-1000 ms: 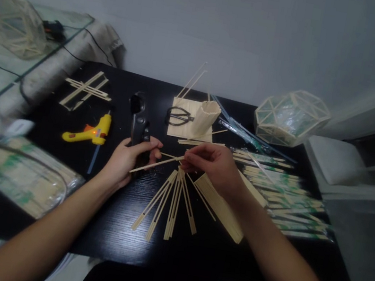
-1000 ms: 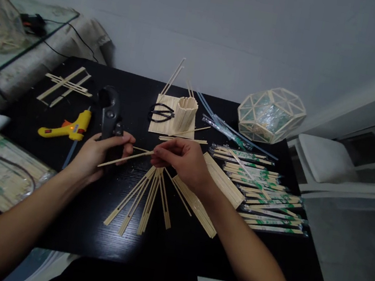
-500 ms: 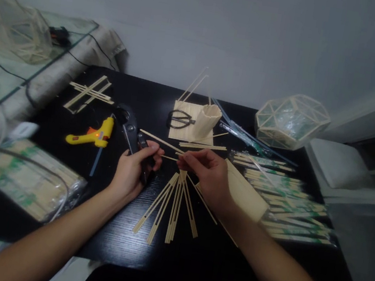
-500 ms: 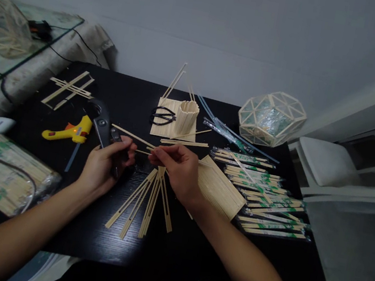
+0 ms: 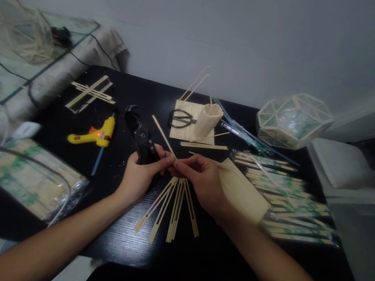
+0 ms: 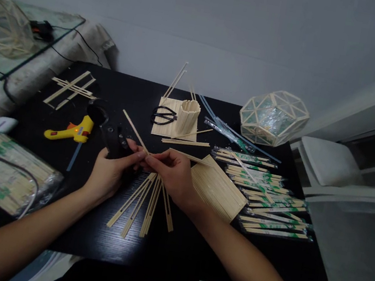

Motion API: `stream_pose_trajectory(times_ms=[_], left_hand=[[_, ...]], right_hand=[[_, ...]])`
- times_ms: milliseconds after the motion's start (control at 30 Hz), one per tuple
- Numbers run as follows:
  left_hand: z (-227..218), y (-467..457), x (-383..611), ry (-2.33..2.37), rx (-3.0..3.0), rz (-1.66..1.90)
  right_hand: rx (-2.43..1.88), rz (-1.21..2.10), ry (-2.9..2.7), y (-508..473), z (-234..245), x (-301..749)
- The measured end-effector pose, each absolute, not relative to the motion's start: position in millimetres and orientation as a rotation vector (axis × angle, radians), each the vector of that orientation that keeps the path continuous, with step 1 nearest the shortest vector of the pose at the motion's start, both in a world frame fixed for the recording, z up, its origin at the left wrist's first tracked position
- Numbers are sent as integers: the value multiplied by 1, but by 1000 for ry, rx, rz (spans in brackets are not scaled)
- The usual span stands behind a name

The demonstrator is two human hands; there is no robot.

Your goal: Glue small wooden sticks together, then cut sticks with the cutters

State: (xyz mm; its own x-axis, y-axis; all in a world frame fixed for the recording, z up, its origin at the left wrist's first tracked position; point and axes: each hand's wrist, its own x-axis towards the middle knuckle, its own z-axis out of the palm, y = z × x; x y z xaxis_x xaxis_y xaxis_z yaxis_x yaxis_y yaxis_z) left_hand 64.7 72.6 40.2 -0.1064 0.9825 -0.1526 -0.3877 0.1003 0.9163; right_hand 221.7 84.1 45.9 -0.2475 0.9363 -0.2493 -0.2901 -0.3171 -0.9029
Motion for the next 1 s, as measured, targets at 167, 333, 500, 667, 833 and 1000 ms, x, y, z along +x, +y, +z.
stream_pose_trajectory(times_ms=[167, 333, 500, 667, 833, 1000], left_hand=[[42, 79, 59, 1121, 837, 1294], [42, 83, 54, 1100, 834, 1196], [43, 84, 51, 1092, 828, 1167], [48, 84, 50, 1094, 786, 1161], [51, 83, 50, 1101, 786, 1149], [51, 83, 49, 1077, 792, 1123]], right_hand=[[-1010, 1832, -1022, 90, 47, 229], [-943, 1846, -1141, 91, 46, 231], [-896, 1640, -1407, 89, 49, 232], [-874, 1453, -1761, 92, 56, 240], [-865, 1223, -1923, 94, 57, 243], [-867, 1171, -1936, 93, 55, 242]])
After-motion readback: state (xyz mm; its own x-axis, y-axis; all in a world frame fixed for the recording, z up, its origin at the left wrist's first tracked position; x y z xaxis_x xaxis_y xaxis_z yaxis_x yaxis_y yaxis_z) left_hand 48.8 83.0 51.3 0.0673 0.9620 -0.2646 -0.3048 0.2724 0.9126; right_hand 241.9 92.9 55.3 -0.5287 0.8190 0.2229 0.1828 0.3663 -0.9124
